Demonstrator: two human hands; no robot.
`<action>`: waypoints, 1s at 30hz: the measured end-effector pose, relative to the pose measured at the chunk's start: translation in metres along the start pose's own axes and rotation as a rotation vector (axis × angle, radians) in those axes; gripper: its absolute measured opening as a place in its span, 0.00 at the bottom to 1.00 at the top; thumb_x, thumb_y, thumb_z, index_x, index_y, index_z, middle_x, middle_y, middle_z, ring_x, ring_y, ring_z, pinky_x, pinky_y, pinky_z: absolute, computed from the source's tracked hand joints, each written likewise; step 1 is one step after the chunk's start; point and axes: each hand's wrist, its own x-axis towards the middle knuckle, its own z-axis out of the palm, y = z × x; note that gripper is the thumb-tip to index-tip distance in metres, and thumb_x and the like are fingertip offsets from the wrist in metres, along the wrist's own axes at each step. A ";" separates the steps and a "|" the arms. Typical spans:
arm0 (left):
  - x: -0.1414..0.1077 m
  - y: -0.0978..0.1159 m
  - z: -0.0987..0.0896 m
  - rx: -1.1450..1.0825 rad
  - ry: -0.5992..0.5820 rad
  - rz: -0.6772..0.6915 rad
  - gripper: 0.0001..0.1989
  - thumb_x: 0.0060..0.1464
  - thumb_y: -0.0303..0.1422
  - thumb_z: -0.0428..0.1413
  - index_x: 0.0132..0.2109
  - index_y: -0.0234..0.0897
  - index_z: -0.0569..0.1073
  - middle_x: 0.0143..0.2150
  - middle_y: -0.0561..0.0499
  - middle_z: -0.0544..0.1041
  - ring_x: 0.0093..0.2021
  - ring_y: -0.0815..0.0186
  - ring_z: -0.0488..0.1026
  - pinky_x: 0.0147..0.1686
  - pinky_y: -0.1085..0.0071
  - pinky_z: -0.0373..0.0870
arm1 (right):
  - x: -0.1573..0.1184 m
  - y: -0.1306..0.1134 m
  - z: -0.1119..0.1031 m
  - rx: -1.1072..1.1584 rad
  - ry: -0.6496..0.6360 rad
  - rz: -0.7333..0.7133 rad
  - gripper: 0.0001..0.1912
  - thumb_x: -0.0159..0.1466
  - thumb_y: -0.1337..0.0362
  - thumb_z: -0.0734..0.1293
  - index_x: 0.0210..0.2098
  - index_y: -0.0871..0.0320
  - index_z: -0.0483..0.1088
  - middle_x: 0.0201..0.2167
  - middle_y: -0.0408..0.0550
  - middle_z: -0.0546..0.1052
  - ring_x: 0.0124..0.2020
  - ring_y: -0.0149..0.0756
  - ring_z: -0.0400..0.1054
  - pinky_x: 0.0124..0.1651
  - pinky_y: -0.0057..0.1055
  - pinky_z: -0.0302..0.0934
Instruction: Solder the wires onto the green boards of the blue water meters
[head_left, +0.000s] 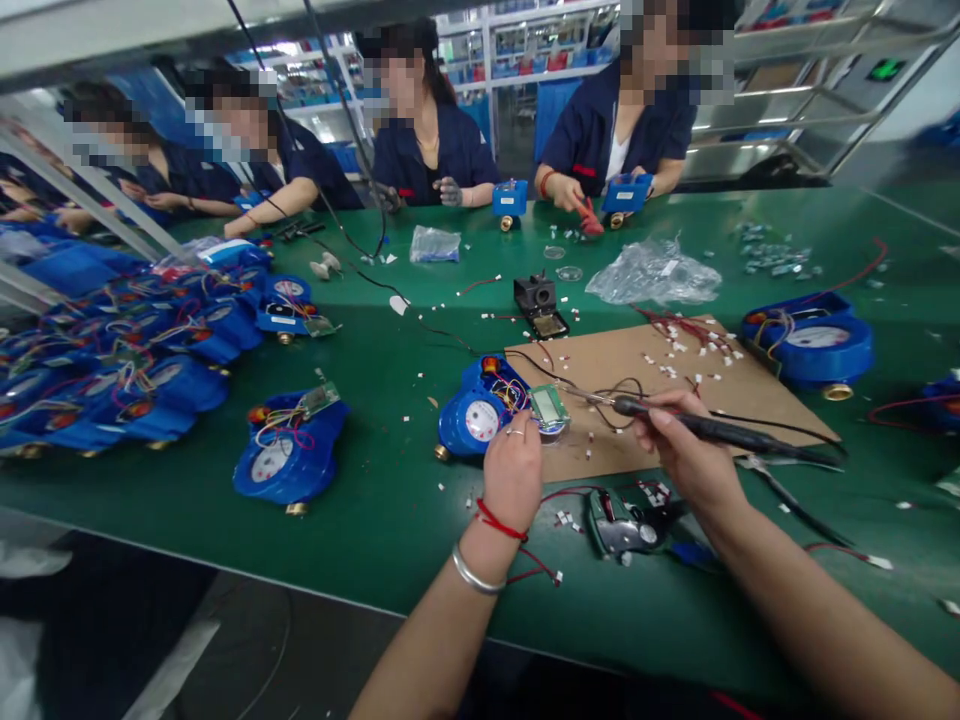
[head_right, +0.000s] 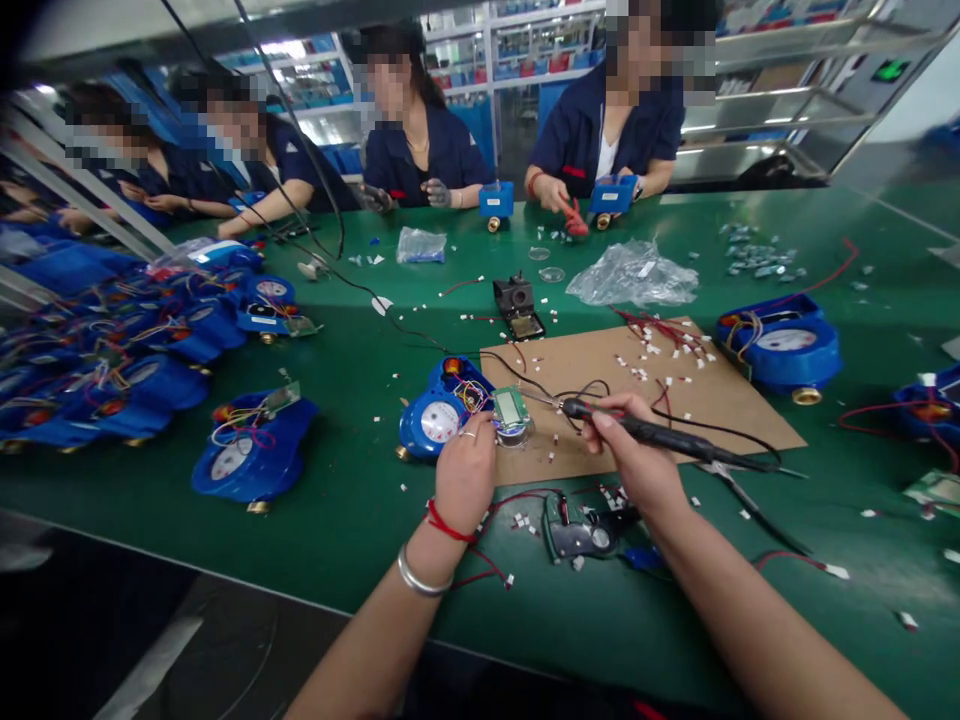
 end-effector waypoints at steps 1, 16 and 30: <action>0.000 0.000 0.001 0.003 0.003 -0.002 0.12 0.58 0.22 0.47 0.48 0.29 0.67 0.54 0.41 0.69 0.50 0.59 0.70 0.48 0.65 0.69 | -0.004 0.001 -0.003 -0.079 0.002 -0.026 0.10 0.57 0.61 0.69 0.37 0.54 0.67 0.24 0.42 0.73 0.22 0.29 0.66 0.26 0.26 0.59; -0.001 -0.002 0.005 0.044 0.065 0.025 0.14 0.57 0.19 0.46 0.48 0.30 0.69 0.52 0.41 0.72 0.45 0.61 0.73 0.43 0.65 0.71 | 0.135 0.036 0.034 -0.802 -0.160 -0.430 0.12 0.57 0.69 0.64 0.41 0.56 0.69 0.38 0.50 0.73 0.40 0.39 0.66 0.44 0.34 0.59; 0.001 -0.007 0.009 0.063 0.161 0.078 0.17 0.54 0.16 0.44 0.47 0.29 0.69 0.50 0.40 0.72 0.44 0.61 0.74 0.42 0.67 0.72 | 0.082 -0.001 0.020 -0.450 0.034 -0.320 0.13 0.63 0.56 0.60 0.43 0.55 0.64 0.29 0.44 0.71 0.29 0.33 0.66 0.31 0.29 0.61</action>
